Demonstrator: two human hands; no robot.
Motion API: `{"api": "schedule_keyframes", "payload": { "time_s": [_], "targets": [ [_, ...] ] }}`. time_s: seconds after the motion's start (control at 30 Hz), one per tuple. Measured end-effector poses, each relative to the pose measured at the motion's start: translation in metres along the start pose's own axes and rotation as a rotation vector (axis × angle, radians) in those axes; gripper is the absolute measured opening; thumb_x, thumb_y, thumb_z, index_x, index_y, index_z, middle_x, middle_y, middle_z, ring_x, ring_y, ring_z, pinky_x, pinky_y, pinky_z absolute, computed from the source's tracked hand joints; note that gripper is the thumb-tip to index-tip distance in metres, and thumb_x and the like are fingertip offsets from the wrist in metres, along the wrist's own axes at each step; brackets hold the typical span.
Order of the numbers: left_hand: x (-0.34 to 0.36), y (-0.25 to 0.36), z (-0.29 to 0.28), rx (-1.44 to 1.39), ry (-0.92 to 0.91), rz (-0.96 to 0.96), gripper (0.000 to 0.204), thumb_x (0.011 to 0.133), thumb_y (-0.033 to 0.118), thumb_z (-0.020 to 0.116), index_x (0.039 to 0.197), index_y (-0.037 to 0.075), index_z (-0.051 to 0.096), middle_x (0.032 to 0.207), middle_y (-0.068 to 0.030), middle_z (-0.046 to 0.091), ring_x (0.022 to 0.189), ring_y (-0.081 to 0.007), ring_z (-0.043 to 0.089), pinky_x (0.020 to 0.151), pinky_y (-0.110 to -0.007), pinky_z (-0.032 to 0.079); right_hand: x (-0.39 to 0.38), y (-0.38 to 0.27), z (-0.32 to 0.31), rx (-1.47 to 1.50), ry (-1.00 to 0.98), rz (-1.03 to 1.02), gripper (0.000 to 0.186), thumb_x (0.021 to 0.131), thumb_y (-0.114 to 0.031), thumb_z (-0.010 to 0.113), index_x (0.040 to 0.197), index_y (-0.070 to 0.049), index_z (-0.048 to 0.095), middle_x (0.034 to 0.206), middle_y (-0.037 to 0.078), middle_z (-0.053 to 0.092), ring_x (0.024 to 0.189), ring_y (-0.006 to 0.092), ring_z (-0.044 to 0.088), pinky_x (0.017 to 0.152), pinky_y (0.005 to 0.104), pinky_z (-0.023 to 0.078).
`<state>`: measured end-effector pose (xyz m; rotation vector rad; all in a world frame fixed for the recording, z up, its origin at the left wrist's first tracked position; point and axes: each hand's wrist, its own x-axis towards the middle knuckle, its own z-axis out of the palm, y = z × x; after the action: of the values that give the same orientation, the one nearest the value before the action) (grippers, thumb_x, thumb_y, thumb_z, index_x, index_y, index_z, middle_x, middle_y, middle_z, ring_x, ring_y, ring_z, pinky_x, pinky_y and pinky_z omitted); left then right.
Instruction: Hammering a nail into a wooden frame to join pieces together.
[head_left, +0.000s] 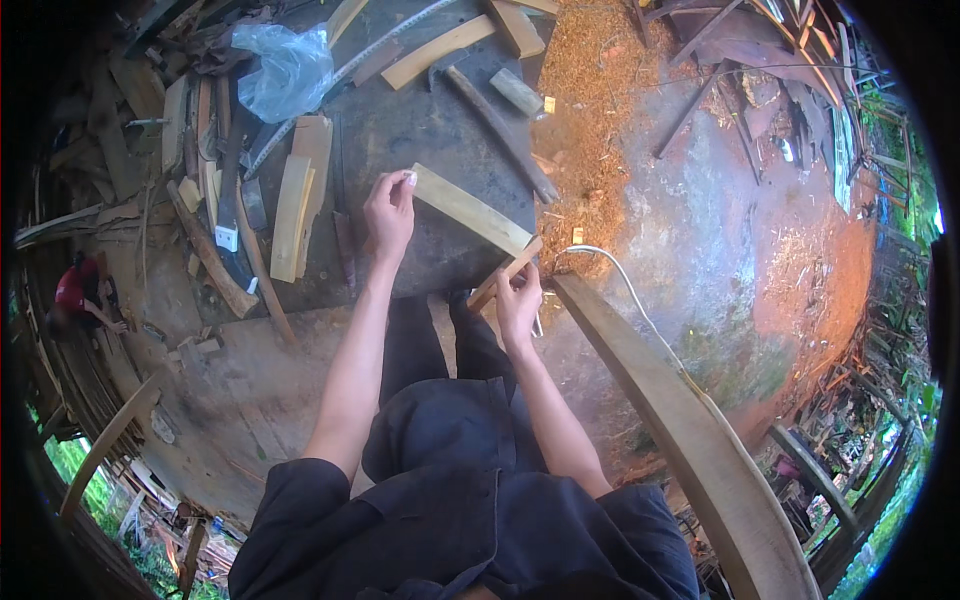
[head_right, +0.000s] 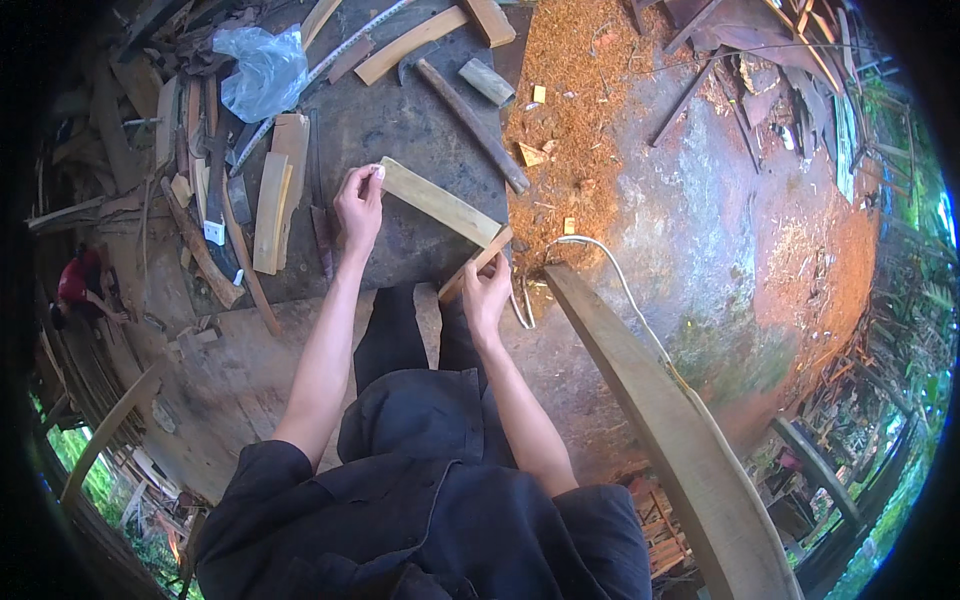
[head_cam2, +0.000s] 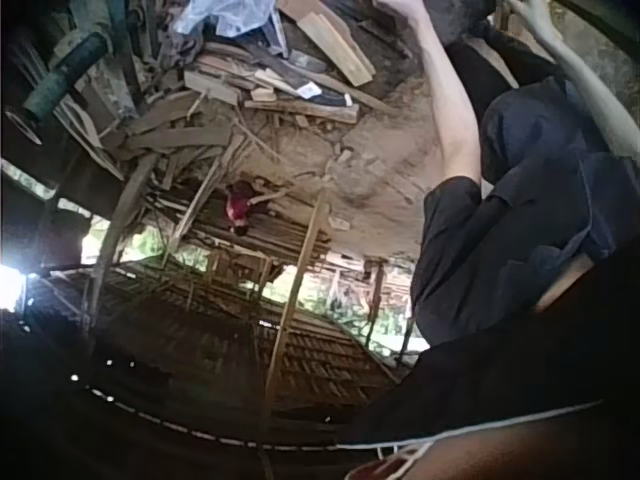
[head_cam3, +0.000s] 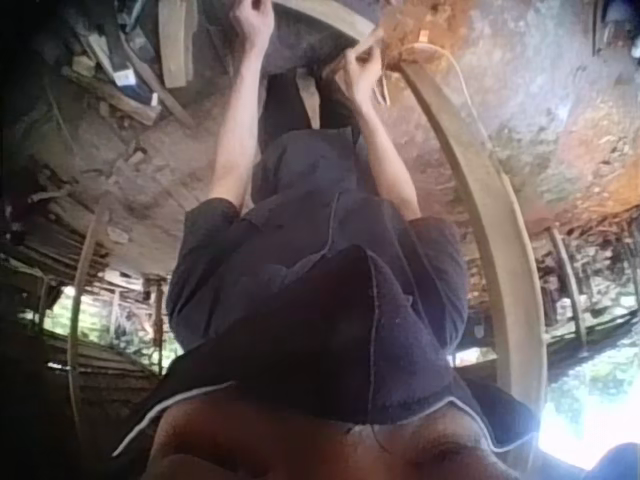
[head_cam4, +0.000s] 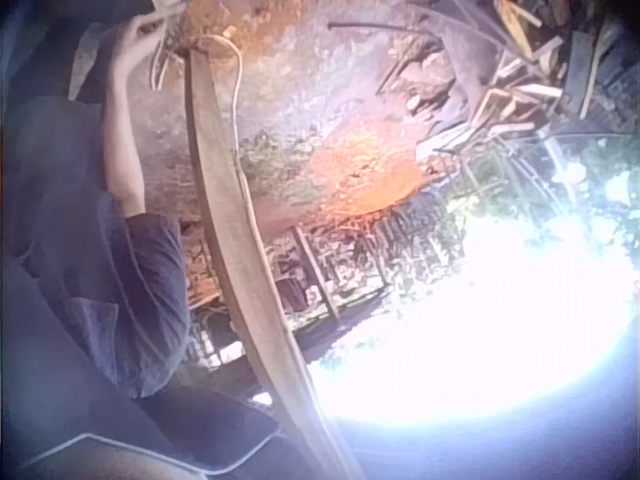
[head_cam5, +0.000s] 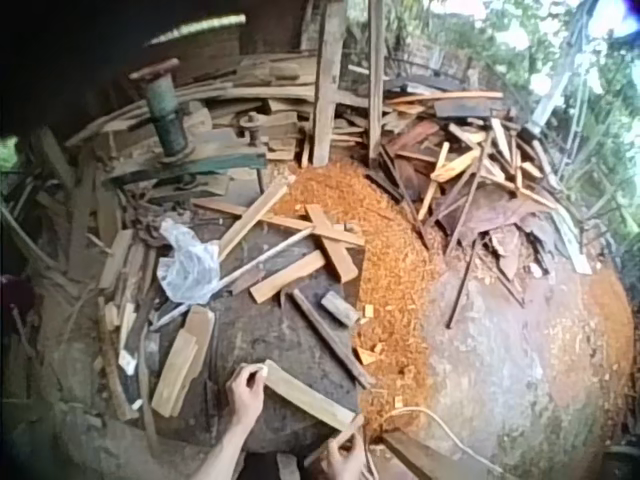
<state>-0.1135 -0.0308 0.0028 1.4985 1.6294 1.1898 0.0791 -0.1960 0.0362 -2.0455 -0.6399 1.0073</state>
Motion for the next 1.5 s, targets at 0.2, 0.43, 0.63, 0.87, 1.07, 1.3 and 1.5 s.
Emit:
{"api": "schedule_keyframes", "payload": {
  "time_s": [0.2, 0.43, 0.63, 0.87, 1.07, 1.3, 1.5],
  "targets": [
    [0.001, 0.003, 0.003, -0.050, 0.010, -0.005, 0.010, 0.104, 0.007, 0.072, 0.109, -0.001, 0.074, 0.099, -0.0100, 0.075, 0.090, -0.0191, 0.075, 0.080, -0.033, 0.058, -0.002, -0.009, 0.016, -0.231, 0.190, -0.106, 0.033, 0.089, -0.012, 0.073, 0.120, 0.000, 0.070, 0.097, 0.018, 0.069, 0.083, 0.0350, 0.069, 0.081, 0.0446, 0.055],
    [0.004, -0.010, -0.007, -0.102, -0.009, -0.061, 0.011, 0.104, 0.007, 0.072, 0.110, -0.002, 0.074, 0.100, -0.0100, 0.075, 0.093, -0.0178, 0.075, 0.083, -0.032, 0.059, -0.015, -0.027, 0.050, -0.310, 0.387, -0.051, 0.029, 0.085, -0.021, 0.077, 0.103, -0.002, 0.066, 0.088, 0.011, 0.063, 0.080, 0.0345, 0.067, 0.077, 0.0501, 0.052],
    [0.001, -0.002, -0.004, -0.060, -0.009, 0.001, 0.012, 0.105, 0.008, 0.071, 0.110, -0.002, 0.074, 0.097, -0.0077, 0.074, 0.092, -0.0132, 0.072, 0.081, -0.030, 0.058, -0.014, -0.031, 0.064, -0.332, 0.329, 0.017, 0.028, 0.085, -0.023, 0.078, 0.099, -0.002, 0.065, 0.083, 0.011, 0.062, 0.077, 0.0351, 0.067, 0.074, 0.0516, 0.052],
    [-0.003, 0.005, -0.001, 0.090, 0.049, 0.118, 0.011, 0.104, 0.008, 0.070, 0.110, -0.001, 0.072, 0.103, -0.0134, 0.075, 0.095, -0.0281, 0.075, 0.081, -0.037, 0.059, -0.021, -0.038, 0.057, -0.255, 0.268, 0.179, 0.068, 0.080, -0.028, 0.093, 0.129, -0.001, 0.056, 0.094, 0.010, 0.064, 0.087, 0.0301, 0.066, 0.088, 0.0447, 0.053],
    [-0.003, 0.004, -0.003, 0.165, 0.031, 0.233, 0.009, 0.105, 0.005, 0.067, 0.111, 0.000, 0.070, 0.106, -0.0157, 0.074, 0.098, -0.0357, 0.076, 0.081, -0.042, 0.060, 0.019, -0.043, 0.025, -0.557, 0.340, -0.601, 0.081, 0.080, -0.025, 0.093, 0.147, -0.003, 0.053, 0.134, 0.016, 0.059, 0.132, 0.0378, 0.052, 0.118, 0.0526, 0.038],
    [-0.003, 0.003, -0.004, 0.150, 0.032, 0.183, 0.008, 0.105, 0.005, 0.067, 0.111, 0.000, 0.069, 0.109, -0.0157, 0.075, 0.100, -0.0358, 0.076, 0.082, -0.042, 0.060, 0.022, -0.033, 0.019, -0.459, 0.141, -0.563, 0.066, 0.079, -0.013, 0.092, 0.137, -0.004, 0.062, 0.133, 0.018, 0.059, 0.128, 0.0391, 0.054, 0.114, 0.0511, 0.043],
    [-0.006, 0.005, -0.003, 0.120, 0.026, 0.202, 0.009, 0.104, 0.004, 0.067, 0.112, 0.002, 0.068, 0.110, -0.0153, 0.075, 0.101, -0.0360, 0.076, 0.084, -0.043, 0.061, 0.019, -0.028, 0.021, -0.414, 0.126, -0.462, 0.074, 0.076, -0.025, 0.098, 0.138, -0.005, 0.061, 0.130, 0.018, 0.054, 0.127, 0.0396, 0.054, 0.111, 0.0519, 0.044]
  ]
}}
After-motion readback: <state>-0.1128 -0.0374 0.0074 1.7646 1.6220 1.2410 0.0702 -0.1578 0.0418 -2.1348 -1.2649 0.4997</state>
